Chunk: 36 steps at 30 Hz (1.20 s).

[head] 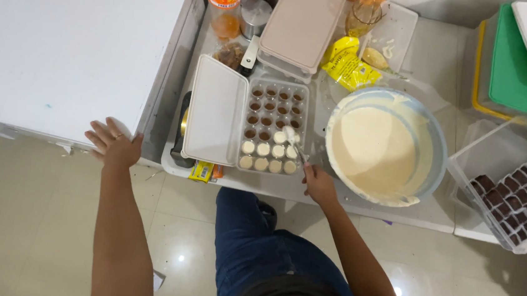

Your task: Scoop cream mixture from a large bowl into small molds using a small scoop.

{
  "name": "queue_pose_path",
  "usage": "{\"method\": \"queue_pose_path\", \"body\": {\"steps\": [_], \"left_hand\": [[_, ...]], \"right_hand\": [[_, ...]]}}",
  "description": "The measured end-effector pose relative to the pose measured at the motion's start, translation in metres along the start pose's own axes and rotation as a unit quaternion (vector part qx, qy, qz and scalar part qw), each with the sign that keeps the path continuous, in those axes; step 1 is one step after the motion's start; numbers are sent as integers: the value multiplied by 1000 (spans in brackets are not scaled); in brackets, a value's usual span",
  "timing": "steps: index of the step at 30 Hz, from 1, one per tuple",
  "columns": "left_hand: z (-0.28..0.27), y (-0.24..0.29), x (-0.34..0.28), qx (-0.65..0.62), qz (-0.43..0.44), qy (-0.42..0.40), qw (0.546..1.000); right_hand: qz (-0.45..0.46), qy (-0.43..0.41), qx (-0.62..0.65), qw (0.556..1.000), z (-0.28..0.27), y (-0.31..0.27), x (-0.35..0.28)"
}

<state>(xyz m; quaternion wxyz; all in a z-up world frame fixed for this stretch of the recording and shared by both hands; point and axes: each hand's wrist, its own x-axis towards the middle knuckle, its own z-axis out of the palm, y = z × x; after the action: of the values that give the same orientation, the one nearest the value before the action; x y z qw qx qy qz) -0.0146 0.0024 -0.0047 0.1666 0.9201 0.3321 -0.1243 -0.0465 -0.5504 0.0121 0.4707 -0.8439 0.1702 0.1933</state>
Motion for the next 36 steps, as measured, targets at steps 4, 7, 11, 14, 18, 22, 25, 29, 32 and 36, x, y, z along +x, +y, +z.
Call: {"method": "queue_pose_path", "body": {"steps": [4, 7, 11, 14, 18, 22, 25, 29, 32, 36], "left_hand": [[3, 2, 5, -22, -5, 2, 1000], [1, 3, 0, -32, -13, -2, 999], [-13, 10, -8, -35, -23, -14, 999], [-19, 13, -13, -42, -25, -29, 998], [-15, 9, -11, -34, -26, -29, 999], [-12, 7, -7, -31, -27, -24, 999], [-10, 5, -1, -31, -34, -31, 998], [-9, 4, 4, -18, -34, -33, 999], [-15, 8, 0, -9, -40, -38, 998], [-6, 4, 5, -8, -47, -42, 998]], "right_hand": [[-16, -15, -9, 1000, 4, 3, 5], [13, -23, -16, 1000, 1, -7, 3], [17, -59, 101, 993, -3, 12, 16], [95, -158, 269, 945, -22, -13, -11], [150, -262, 439, 847, -39, -8, -35], [96, -201, 570, 791, -74, 40, -26], [118, -5, 509, 852, -146, -3, -46], [156, 136, 283, 936, -210, 35, 6], [207, 179, 187, 944, -218, 71, 65], [147, 177, -63, 971, -183, 53, 98]]}}
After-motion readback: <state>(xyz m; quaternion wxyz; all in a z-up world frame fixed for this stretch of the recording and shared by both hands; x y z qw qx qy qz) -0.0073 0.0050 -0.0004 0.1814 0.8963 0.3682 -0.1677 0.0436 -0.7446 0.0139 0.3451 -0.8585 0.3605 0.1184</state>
